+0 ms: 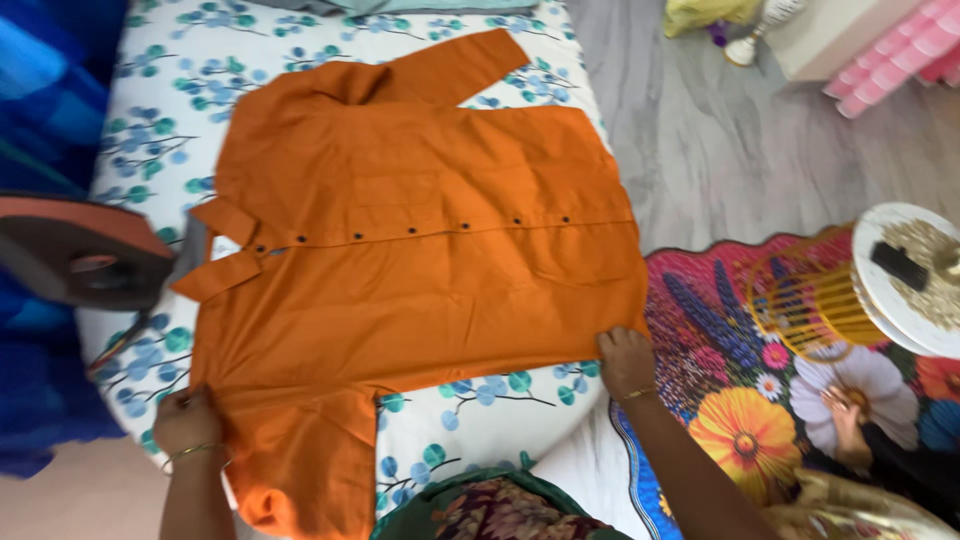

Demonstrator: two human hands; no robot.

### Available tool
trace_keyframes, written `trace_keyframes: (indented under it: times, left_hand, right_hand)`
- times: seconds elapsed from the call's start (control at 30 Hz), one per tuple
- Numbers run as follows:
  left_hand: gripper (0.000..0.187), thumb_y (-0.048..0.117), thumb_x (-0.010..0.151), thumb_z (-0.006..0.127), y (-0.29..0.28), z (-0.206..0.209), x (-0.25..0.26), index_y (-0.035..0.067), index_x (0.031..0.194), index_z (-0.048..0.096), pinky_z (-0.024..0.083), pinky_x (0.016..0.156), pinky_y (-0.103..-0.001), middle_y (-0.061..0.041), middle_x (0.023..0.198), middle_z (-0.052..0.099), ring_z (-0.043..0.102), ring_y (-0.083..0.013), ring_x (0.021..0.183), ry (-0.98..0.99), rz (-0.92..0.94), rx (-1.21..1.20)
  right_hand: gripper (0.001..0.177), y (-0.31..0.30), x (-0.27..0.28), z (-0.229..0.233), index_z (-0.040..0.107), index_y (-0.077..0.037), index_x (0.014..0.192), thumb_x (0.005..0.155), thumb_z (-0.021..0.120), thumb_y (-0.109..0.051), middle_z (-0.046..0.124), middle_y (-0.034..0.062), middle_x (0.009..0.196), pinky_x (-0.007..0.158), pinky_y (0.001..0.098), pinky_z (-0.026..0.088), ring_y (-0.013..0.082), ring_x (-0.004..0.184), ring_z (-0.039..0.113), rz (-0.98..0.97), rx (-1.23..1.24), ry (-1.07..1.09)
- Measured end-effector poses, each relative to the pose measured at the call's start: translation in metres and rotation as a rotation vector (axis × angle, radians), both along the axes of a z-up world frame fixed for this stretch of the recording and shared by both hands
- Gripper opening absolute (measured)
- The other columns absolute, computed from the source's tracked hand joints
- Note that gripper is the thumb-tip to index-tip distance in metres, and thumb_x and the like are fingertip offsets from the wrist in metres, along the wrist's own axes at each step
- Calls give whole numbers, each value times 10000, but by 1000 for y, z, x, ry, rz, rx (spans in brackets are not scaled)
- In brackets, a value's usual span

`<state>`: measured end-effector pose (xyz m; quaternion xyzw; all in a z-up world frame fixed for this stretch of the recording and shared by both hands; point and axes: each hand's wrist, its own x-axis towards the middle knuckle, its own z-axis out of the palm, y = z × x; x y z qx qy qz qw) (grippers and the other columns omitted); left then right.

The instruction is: The person irons an orange long-sleeved shirt laid out on a bed. They use a handheld electric iron to smooth the fabric, moving it across the sleeves, collar, and body of the shirt. The person adjusts the shirt's position and smooths the fabric with their hands between ironing passes.

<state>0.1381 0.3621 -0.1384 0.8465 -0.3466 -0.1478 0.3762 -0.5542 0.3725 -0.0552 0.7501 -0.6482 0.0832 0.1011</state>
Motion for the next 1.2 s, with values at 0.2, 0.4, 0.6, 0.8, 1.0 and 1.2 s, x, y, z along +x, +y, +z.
trace_keyframes:
  times: [0.2,0.4,0.6,0.8,1.0,1.2]
  left_hand:
    - [381,352,956,681,18,4,18,20,1137,730,527,886,-453,-216,1087,735,692,-378,997,63,52,101]
    - [414,397,963,640,5,-10,44,58,1177,739,535,916,-460,-214,1097,745,696,-393,1044,-31,-201,269]
    - [471,435,923,642,-50,33,26,56,1193,714,546,924,-440,-182,1115,756,711,-357,1059,82,-196,166]
    - [540,511,943,603,-72,94,-1,110,1298,661,523,952,-446,-170,1189,731,679,-349,1108,42,-163,285]
    - [435,498,938,572,-69,122,-16,205,1234,700,531,916,-446,-78,1185,732,687,-314,1075,-12,-123,306]
    - [353,462,926,612,-69,116,-13,198,1128,731,558,850,-415,-42,1067,761,710,-278,993,-1,-99,237]
  right_hand:
    - [288,19,-3,7,679,-85,989,708,616,-65,631,118,945,796,458,508,351,909,608,62,39,16]
    - [181,46,-23,3,679,-138,980,817,621,-84,640,91,979,831,420,537,313,974,628,-119,170,144]
    - [430,-6,23,49,699,-186,1096,677,784,-227,654,49,1149,989,396,507,259,1125,629,-144,478,3]
    - [450,-127,164,90,664,-97,1169,741,765,-191,638,97,1201,990,382,494,311,1154,605,201,508,-335]
    - [343,-236,372,88,675,-99,1175,832,690,-106,646,103,1249,955,421,499,334,1162,605,744,342,-316]
    - [467,-339,536,46,615,-113,1325,871,709,-171,525,112,1458,983,422,474,349,1232,570,783,429,-296]
